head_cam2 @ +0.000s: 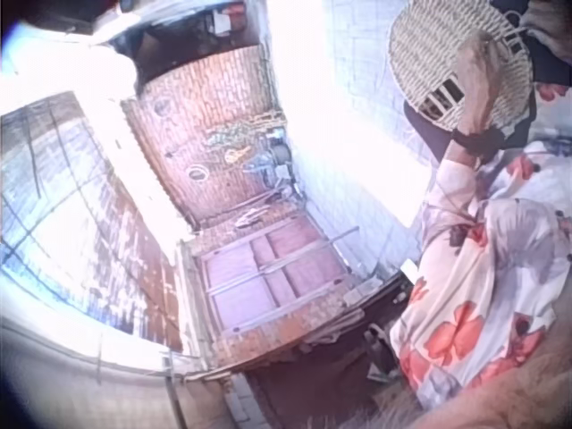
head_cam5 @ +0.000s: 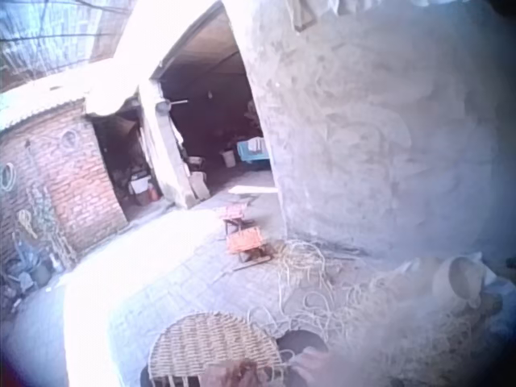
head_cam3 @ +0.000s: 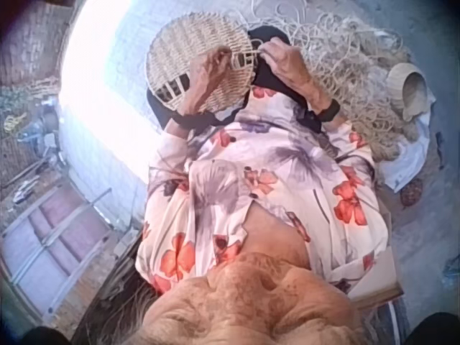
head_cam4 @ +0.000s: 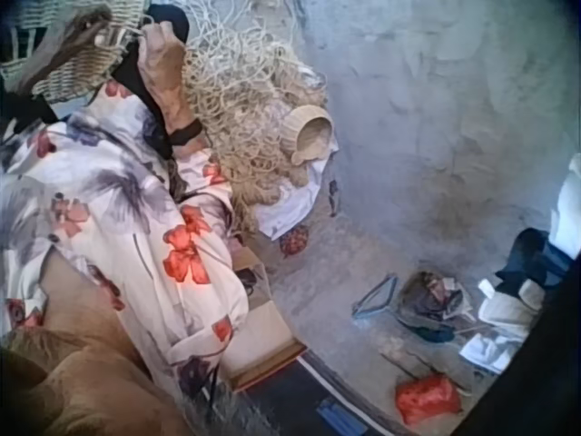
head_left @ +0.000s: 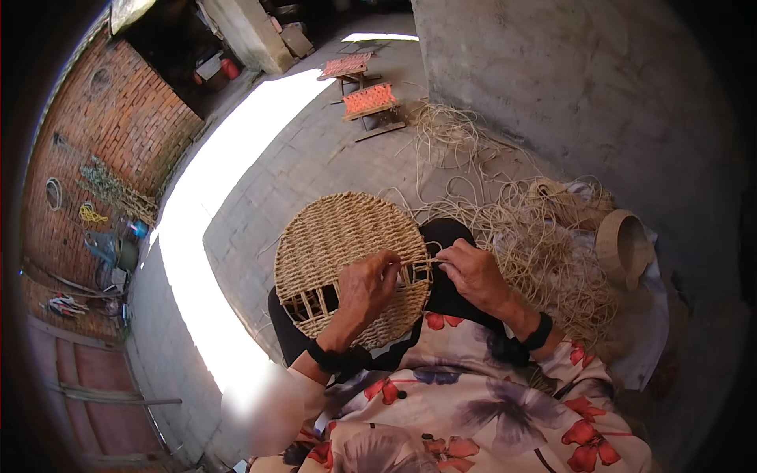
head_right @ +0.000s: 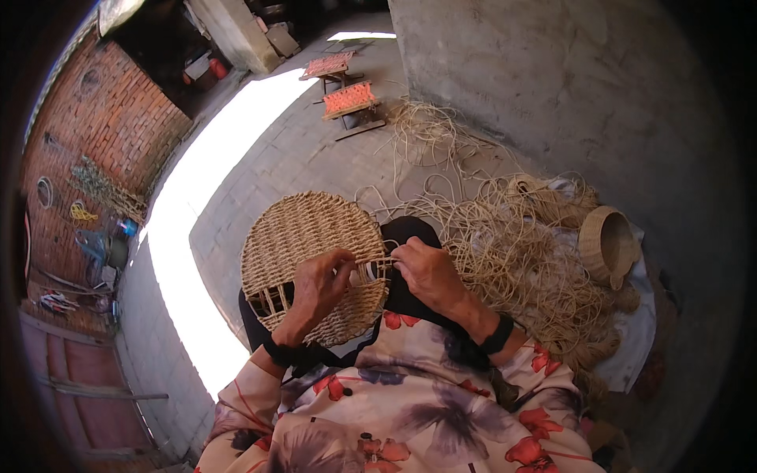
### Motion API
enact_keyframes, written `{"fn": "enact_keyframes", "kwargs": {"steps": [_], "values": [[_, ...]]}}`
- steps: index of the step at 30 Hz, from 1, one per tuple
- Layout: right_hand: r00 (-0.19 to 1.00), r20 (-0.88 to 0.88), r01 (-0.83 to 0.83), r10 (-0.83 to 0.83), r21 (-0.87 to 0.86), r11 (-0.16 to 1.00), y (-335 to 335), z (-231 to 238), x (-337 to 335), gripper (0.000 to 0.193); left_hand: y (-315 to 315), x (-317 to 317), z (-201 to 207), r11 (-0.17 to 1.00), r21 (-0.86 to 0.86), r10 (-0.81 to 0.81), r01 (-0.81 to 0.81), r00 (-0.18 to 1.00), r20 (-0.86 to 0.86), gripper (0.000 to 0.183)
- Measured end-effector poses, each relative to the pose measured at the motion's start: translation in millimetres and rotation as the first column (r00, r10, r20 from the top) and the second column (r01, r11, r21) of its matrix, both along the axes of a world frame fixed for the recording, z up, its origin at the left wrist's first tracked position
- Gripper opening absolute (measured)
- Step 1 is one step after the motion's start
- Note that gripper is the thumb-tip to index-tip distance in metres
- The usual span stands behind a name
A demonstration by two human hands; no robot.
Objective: Weaving the circular base of a basket using straw-like strips.
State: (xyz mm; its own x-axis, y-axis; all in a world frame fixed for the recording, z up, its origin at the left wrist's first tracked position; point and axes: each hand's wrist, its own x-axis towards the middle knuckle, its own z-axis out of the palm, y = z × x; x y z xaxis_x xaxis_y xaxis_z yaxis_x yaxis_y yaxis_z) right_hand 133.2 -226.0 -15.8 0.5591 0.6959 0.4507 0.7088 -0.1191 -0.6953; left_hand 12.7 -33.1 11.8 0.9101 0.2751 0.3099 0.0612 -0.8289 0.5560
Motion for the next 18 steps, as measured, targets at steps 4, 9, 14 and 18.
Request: {"fn": "enact_keyframes", "kwargs": {"steps": [4, 9, 14, 18], "values": [[0.986, 0.159, -0.022, 0.042, -0.123, 0.992, 11.5, 3.0, -4.7, 0.008, 6.9, -8.1, 2.6, 0.994, 0.112, -0.018, 0.016, 1.000, 0.013, 0.008], [0.983, 0.183, 0.066, 0.006, -0.384, 0.921, 38.7, 1.3, -19.4, 0.010, 1.3, -11.4, -10.8, 0.933, 0.354, -0.050, 0.065, 0.997, -0.052, 0.007], [0.993, 0.115, 0.074, -0.036, -0.345, 0.936, 51.8, -10.8, -23.6, 0.013, -5.8, -10.4, -14.9, 0.931, 0.361, 0.000, 0.045, 0.992, -0.126, 0.006], [0.999, 0.026, 0.053, -0.047, -0.276, 0.960, 49.5, -18.9, -18.0, 0.013, -12.9, -5.1, -13.8, 0.948, 0.319, 0.066, 0.006, 0.974, -0.216, 0.011]]}}
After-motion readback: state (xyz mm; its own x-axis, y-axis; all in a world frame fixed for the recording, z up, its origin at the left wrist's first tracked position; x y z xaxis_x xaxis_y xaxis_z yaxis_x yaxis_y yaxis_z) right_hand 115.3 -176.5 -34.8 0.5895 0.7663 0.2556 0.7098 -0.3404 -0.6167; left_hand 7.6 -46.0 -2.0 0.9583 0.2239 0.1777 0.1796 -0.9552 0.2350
